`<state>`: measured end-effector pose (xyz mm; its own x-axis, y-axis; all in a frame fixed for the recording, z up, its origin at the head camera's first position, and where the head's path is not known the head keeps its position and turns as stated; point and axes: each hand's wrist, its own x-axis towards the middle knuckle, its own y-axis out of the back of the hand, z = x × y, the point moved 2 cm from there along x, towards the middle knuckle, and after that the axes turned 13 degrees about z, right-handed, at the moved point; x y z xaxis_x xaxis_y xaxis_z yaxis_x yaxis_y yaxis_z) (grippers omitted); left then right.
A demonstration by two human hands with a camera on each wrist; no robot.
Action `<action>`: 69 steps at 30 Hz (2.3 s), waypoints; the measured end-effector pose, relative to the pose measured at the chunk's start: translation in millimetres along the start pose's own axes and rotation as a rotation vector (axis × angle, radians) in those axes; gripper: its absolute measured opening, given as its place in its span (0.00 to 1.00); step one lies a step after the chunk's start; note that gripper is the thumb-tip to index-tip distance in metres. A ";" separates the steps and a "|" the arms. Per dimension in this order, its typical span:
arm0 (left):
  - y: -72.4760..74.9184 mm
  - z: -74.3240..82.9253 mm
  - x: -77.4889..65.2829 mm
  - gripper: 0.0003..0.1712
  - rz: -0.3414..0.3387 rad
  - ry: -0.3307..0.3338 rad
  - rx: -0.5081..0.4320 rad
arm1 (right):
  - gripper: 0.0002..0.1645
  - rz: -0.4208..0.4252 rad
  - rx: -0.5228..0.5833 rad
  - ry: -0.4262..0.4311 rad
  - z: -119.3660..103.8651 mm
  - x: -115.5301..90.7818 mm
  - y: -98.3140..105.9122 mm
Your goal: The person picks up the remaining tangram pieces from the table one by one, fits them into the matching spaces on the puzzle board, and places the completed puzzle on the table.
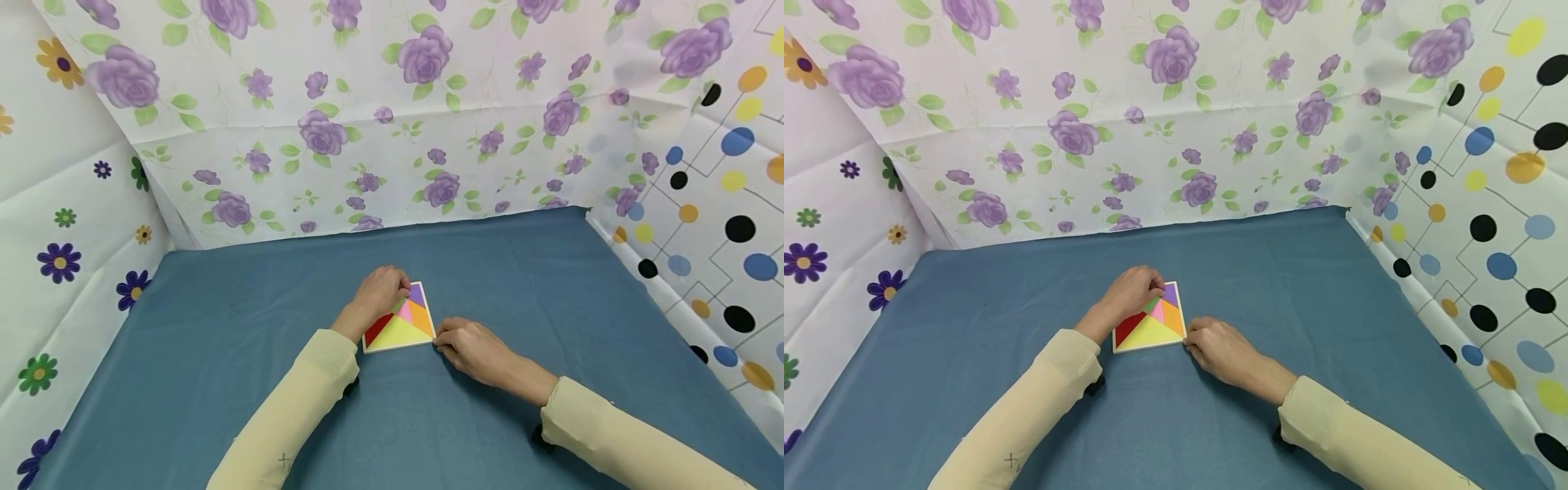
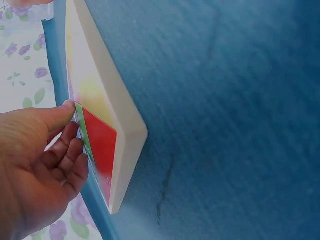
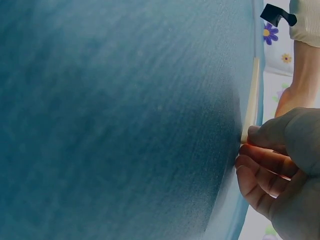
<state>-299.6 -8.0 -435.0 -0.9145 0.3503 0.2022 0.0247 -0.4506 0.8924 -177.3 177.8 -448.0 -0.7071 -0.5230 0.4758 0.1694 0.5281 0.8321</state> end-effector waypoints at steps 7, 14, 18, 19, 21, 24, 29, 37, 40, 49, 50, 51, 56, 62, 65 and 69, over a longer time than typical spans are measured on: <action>0.7 1.6 -2.1 0.08 0.010 -0.031 0.029 | 0.08 0.003 -0.001 0.005 0.1 -0.6 -0.4; 3.6 3.4 -4.7 0.10 0.014 -0.044 0.041 | 0.08 0.007 -0.005 0.007 -0.2 -0.5 0.4; 4.7 2.6 -6.5 0.11 0.027 -0.066 0.039 | 0.08 -0.003 -0.011 -0.006 -0.9 -0.4 0.9; 4.8 1.9 -7.0 0.11 0.031 -0.073 0.037 | 0.07 -0.007 -0.011 -0.010 -1.2 -0.3 1.1; 5.0 0.7 -8.2 0.10 0.044 -0.086 0.034 | 0.07 -0.008 -0.010 -0.013 -1.5 0.0 1.5; 5.9 -1.0 -10.0 0.10 0.063 -0.104 0.026 | 0.07 -0.007 -0.010 -0.012 -1.6 0.4 1.5; 8.0 -3.0 -12.3 0.09 0.090 -0.124 0.013 | 0.07 -0.004 -0.009 -0.011 -0.9 0.0 0.6; 14.0 -3.0 -18.3 0.10 0.071 -0.124 0.002 | 0.07 -0.014 -0.003 -0.036 -0.3 0.7 -0.1; 17.7 -3.3 -21.4 0.10 0.074 -0.120 0.000 | 0.07 -0.012 0.001 -0.036 -0.5 1.2 -0.1; 29.4 -10.3 -32.7 0.15 0.050 -0.086 0.007 | 0.08 -0.007 0.014 -0.032 -0.6 0.9 0.4; 30.6 -11.4 -34.0 0.15 0.050 -0.084 0.013 | 0.08 -0.006 0.014 -0.031 -0.6 1.0 0.3; 31.7 -12.4 -35.3 0.16 0.050 -0.083 0.021 | 0.08 -0.006 0.014 -0.031 -0.7 1.0 0.1; 37.3 -16.6 -42.2 0.19 0.055 -0.065 0.039 | 0.08 -0.003 0.014 -0.034 -0.7 1.0 -1.1; 45.4 -20.7 -50.9 0.19 0.075 -0.069 0.034 | 0.08 -0.003 0.014 -0.046 -1.3 1.8 -1.8; 47.8 -23.5 -54.8 0.20 0.082 -0.069 0.040 | 0.08 -0.005 0.007 -0.045 -1.8 2.2 -2.0; 50.7 -26.7 -59.5 0.22 0.093 -0.068 0.044 | 0.08 -0.002 -0.001 -0.045 -2.0 2.1 -2.3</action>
<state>-254.7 -73.7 -412.6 -0.8782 0.3639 0.3105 0.1273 -0.4479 0.8850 -177.7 174.2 -448.3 -0.7379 -0.4933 0.4606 0.1684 0.5263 0.8334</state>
